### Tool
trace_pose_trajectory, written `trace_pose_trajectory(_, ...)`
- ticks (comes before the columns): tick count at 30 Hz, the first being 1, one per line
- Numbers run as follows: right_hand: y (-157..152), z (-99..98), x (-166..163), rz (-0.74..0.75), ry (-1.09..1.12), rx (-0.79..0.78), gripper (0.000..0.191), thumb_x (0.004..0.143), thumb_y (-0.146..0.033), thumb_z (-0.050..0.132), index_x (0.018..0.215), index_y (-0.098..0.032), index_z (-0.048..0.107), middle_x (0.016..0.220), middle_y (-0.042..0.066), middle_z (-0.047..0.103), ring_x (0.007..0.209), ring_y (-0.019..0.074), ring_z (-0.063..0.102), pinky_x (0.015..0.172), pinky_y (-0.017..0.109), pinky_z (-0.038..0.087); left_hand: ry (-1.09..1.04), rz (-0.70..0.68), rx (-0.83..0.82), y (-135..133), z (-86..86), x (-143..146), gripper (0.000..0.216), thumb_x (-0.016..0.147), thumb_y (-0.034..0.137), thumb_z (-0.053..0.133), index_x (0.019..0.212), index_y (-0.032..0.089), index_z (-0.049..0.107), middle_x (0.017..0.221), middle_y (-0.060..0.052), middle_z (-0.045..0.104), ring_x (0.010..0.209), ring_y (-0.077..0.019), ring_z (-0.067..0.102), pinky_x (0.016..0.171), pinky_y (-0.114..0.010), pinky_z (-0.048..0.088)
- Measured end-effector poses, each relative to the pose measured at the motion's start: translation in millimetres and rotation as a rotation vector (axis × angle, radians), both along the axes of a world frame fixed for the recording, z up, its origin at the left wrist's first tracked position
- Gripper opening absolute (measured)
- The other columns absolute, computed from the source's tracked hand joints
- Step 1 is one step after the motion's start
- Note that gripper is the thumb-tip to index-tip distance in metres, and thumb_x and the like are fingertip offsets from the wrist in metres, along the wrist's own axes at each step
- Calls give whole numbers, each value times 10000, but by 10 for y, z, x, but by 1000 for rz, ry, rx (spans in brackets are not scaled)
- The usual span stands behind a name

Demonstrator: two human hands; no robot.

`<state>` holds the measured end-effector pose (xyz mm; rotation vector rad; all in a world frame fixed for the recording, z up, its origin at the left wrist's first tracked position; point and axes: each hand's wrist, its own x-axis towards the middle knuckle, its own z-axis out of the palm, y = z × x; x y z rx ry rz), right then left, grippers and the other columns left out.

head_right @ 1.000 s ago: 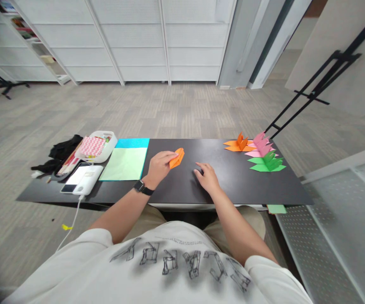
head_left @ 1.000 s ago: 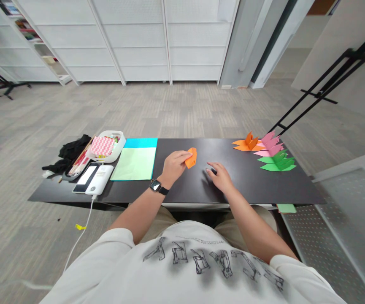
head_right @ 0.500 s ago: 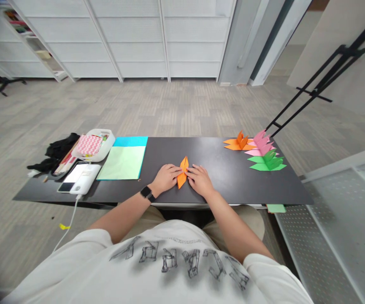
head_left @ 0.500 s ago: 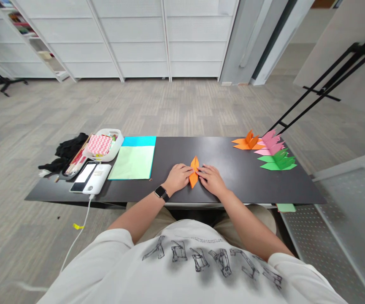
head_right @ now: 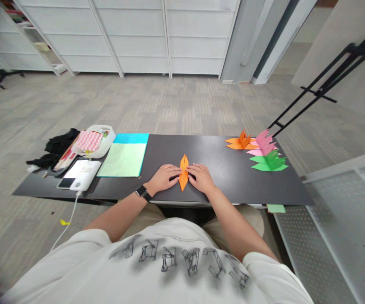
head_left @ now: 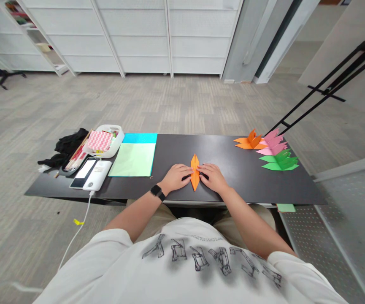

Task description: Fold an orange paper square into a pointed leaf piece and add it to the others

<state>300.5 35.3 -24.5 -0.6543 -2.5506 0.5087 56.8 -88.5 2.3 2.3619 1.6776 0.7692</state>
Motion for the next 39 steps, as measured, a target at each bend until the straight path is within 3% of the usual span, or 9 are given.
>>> trace_pose_trajectory(7, 19, 6, 6, -4, 17, -38, 451, 951, -217, 643, 1358, -365, 766, 1418, 20, 754, 1403, 326, 631, 1203, 650, 457, -17, -39, -10, -15, 8, -23, 431, 979, 347, 698, 1402, 276, 730, 1457, -67, 723, 1328, -281, 645, 1194, -497, 457)
trace_pose_trajectory(13, 29, -13, -2, -24, 30, -53, 442, 939, -202, 631, 1327, -350, 780, 1410, 12, 760, 1391, 321, 639, 1203, 635, 461, 18, -44, 5, 33, -22, -6, 362, 1063, 459, 652, 1345, 255, 752, 1400, -74, 755, 1275, -263, 671, 1162, -475, 479)
trace_pose_trajectory(18, 40, -25, 1, -21, 46, -56, 491, 899, -147, 616, 1314, -346, 787, 1396, 5, 767, 1383, 314, 641, 1207, 629, 460, 119, -5, 21, 80, -14, 85, 328, 1135, 371, 497, 1245, 252, 782, 1285, -69, 794, 1185, -244, 693, 1102, -466, 491)
trace_pose_trajectory(22, 38, -17, 6, -17, 34, -60, 536, 865, -115, 608, 1314, -349, 787, 1410, 1, 759, 1398, 312, 630, 1216, 630, 451, 142, 59, 12, 128, 3, 166, 268, 1083, 278, 558, 1234, 260, 779, 1233, -76, 793, 1134, -256, 689, 1065, -472, 493)
trace_pose_trajectory(30, 39, -25, -12, -6, 15, -27, 376, 941, -245, 679, 1282, -349, 798, 1416, 18, 753, 1379, 314, 636, 1199, 601, 460, 118, 113, -11, 179, 0, 194, 201, 1025, 211, 619, 1117, 255, 793, 1138, -66, 789, 1096, -258, 674, 1045, -457, 495)
trace_pose_trajectory(39, 91, -74, -104, -21, 49, -13, 217, 945, -246, 723, 1110, -332, 834, 1307, 36, 788, 1256, 288, 683, 1128, 545, 515, 158, 96, 15, 148, -5, 196, 215, 1051, 226, 588, 1102, 251, 795, 1097, -67, 795, 1053, -247, 684, 1111, -487, 468)
